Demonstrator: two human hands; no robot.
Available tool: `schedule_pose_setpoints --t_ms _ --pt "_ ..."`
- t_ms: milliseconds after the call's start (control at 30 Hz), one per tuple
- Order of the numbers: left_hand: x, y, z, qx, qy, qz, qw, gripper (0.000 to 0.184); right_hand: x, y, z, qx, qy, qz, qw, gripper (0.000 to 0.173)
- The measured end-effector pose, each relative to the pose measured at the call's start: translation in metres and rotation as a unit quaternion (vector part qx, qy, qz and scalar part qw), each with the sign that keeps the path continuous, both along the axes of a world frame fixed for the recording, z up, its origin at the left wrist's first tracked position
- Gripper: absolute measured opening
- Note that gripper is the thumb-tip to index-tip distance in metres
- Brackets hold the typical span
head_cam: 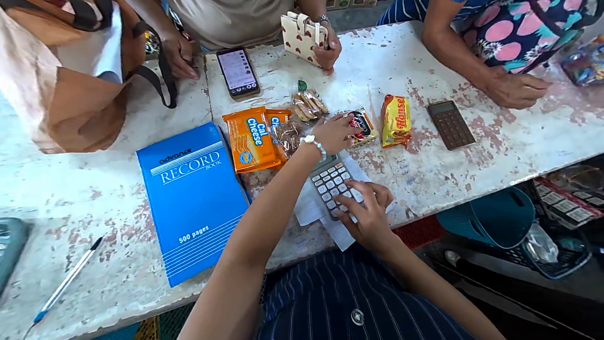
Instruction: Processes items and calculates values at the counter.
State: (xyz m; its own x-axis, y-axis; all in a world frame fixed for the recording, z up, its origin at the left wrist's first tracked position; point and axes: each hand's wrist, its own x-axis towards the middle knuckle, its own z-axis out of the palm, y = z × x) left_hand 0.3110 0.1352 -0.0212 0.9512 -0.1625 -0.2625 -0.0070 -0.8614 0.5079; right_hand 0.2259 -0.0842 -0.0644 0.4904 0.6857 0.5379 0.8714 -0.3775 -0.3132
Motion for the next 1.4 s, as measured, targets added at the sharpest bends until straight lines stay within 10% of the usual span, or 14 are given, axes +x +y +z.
schedule_pose_setpoints --t_ms 567,833,1400 --pt "0.0 0.001 0.006 0.002 0.027 -0.003 1.0 0.043 0.001 0.027 0.011 -0.126 0.04 0.007 0.991 0.043" --pt "-0.001 0.002 0.0 -0.014 0.018 0.003 1.0 0.043 0.01 -0.021 0.006 0.046 0.0 -0.063 0.997 0.043" --pt "-0.002 0.002 0.004 -0.008 0.027 -0.001 1.0 0.044 -0.009 -0.02 0.0 0.012 -0.018 -0.029 0.999 0.043"
